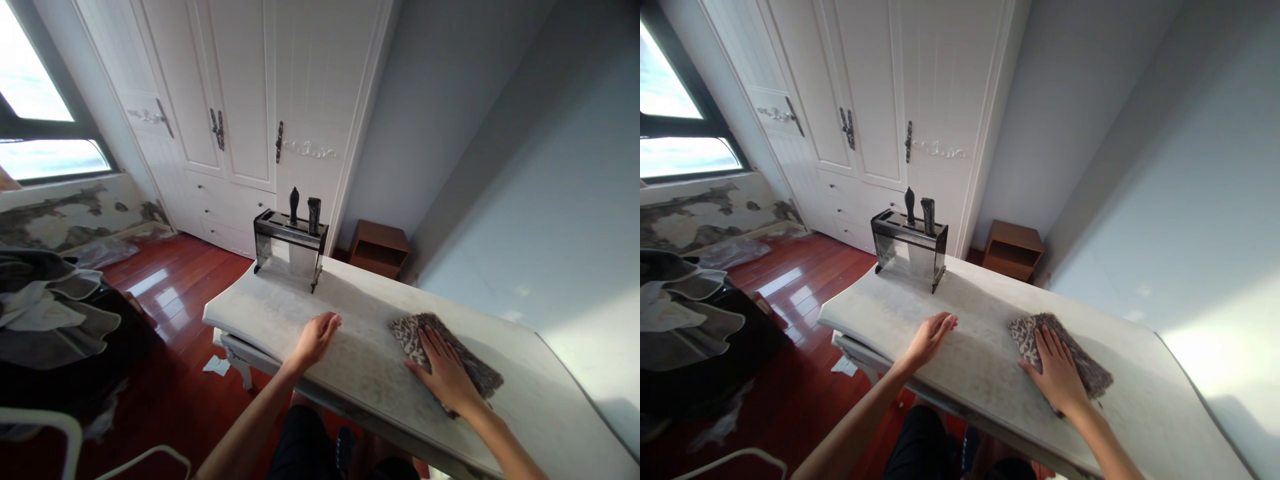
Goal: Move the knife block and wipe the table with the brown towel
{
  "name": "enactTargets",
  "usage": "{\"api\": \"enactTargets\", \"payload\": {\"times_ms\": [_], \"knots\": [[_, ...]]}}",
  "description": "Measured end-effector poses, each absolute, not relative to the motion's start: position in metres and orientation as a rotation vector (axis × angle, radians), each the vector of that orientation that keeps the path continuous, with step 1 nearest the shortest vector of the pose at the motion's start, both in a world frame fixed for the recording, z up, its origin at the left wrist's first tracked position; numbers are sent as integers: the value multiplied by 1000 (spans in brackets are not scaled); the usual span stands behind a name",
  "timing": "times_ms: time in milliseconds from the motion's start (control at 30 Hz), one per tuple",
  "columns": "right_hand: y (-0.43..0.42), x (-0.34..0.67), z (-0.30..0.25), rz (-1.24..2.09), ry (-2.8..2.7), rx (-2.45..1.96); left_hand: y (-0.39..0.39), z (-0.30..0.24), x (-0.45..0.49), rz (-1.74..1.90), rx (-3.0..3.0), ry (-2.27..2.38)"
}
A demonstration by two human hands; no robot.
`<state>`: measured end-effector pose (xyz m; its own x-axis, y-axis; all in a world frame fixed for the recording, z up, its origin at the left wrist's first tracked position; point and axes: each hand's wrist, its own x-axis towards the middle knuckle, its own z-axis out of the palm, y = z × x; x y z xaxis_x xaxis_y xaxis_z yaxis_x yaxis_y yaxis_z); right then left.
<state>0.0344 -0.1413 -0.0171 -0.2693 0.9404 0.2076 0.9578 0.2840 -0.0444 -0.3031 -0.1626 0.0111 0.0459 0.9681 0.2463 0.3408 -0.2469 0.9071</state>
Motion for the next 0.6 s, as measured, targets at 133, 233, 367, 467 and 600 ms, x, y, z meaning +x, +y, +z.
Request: {"api": "enactTargets", "payload": {"times_ms": [133,233,367,467,600], "knots": [[-122,0,-12,-91,-2277,-1839,-161,10,-302,1192,1662,1359],[-106,-43,-6,2,-2195,-1896,-160,9,-302,1192,1645,1374],[-81,-111,-1,287,-2099,-1872,-158,5,-302,1233,1632,1384],[-59,-155,-3,492,-2011,-1771,-159,5,-304,1362,1683,1455],[-35,-185,-7,729,-1959,-1605,-164,9,-303,1337,2092,1567]]}}
